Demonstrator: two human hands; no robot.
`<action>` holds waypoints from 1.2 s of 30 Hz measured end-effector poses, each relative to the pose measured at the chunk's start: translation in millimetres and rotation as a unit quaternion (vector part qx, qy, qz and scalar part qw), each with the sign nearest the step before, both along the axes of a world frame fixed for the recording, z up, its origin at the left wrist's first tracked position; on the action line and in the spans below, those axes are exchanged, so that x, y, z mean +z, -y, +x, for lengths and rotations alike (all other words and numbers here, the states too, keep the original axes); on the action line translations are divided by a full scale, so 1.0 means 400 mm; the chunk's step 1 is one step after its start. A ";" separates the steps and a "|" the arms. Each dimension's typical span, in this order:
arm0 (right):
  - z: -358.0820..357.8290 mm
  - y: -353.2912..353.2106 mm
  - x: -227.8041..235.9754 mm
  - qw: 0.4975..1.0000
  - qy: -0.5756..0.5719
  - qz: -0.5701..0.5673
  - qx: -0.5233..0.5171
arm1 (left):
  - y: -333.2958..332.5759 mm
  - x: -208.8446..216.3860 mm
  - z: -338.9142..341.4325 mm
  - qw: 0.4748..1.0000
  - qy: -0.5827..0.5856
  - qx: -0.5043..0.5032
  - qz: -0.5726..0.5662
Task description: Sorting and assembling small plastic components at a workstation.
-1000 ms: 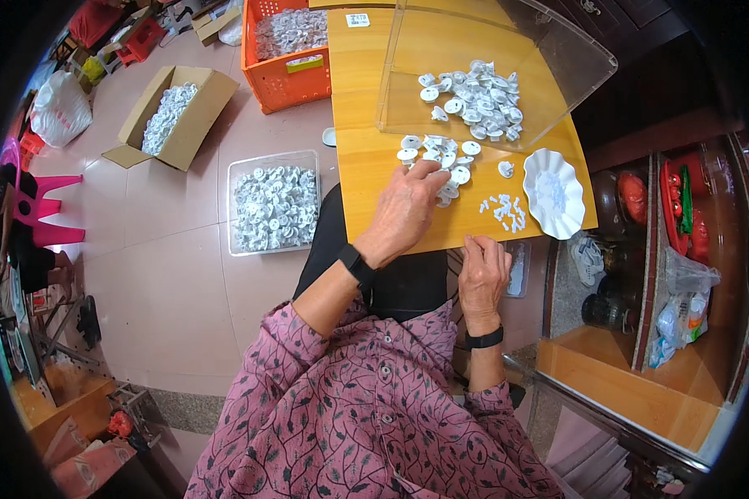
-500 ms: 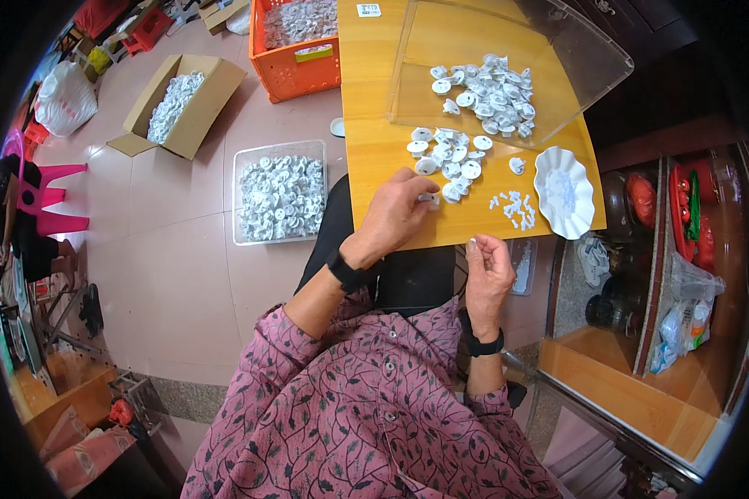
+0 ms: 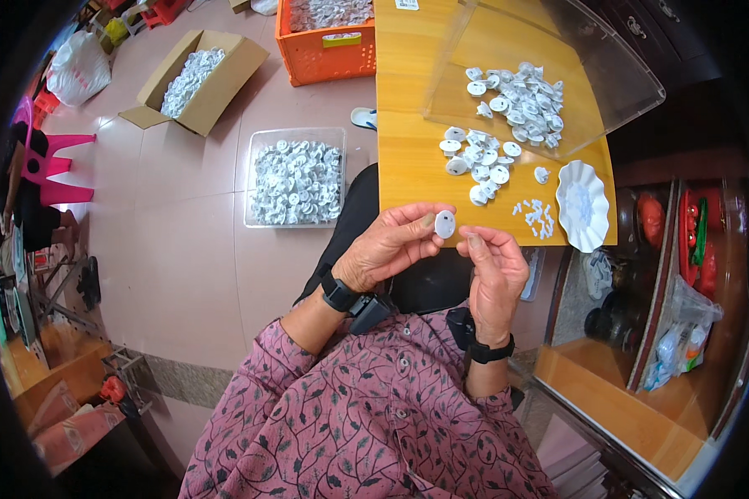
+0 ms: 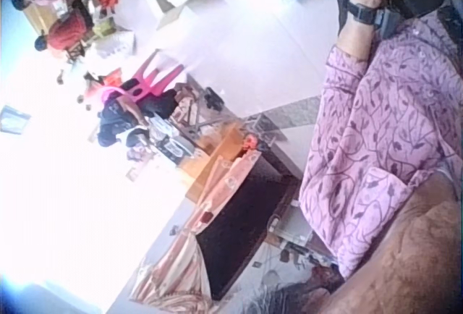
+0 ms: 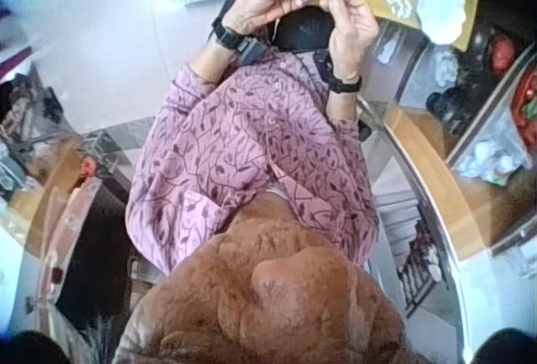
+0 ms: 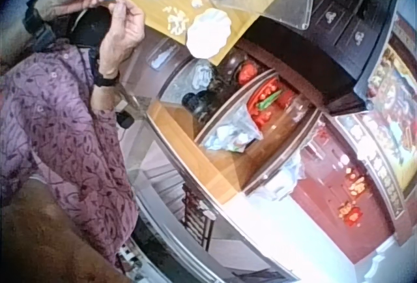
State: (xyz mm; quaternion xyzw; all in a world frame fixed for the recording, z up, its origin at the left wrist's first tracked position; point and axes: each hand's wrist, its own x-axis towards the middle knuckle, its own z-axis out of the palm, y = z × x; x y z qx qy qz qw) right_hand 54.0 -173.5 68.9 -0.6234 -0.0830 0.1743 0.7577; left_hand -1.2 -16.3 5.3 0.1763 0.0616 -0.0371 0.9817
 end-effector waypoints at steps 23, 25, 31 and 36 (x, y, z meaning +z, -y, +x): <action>-0.030 -0.033 -0.023 0.991 0.121 -0.065 -0.006 | 0.012 -0.018 -0.019 0.998 0.036 0.020 -0.039; -0.032 -0.035 -0.023 0.991 0.121 -0.064 -0.008 | 0.013 -0.019 -0.019 0.998 0.039 0.020 -0.040; -0.045 -0.048 -0.013 0.988 0.127 -0.080 -0.030 | 0.016 -0.005 -0.024 0.998 0.045 0.036 0.003; -0.047 -0.052 -0.015 0.973 0.194 -0.119 -0.033 | 0.017 0.001 -0.026 0.996 0.037 0.056 0.055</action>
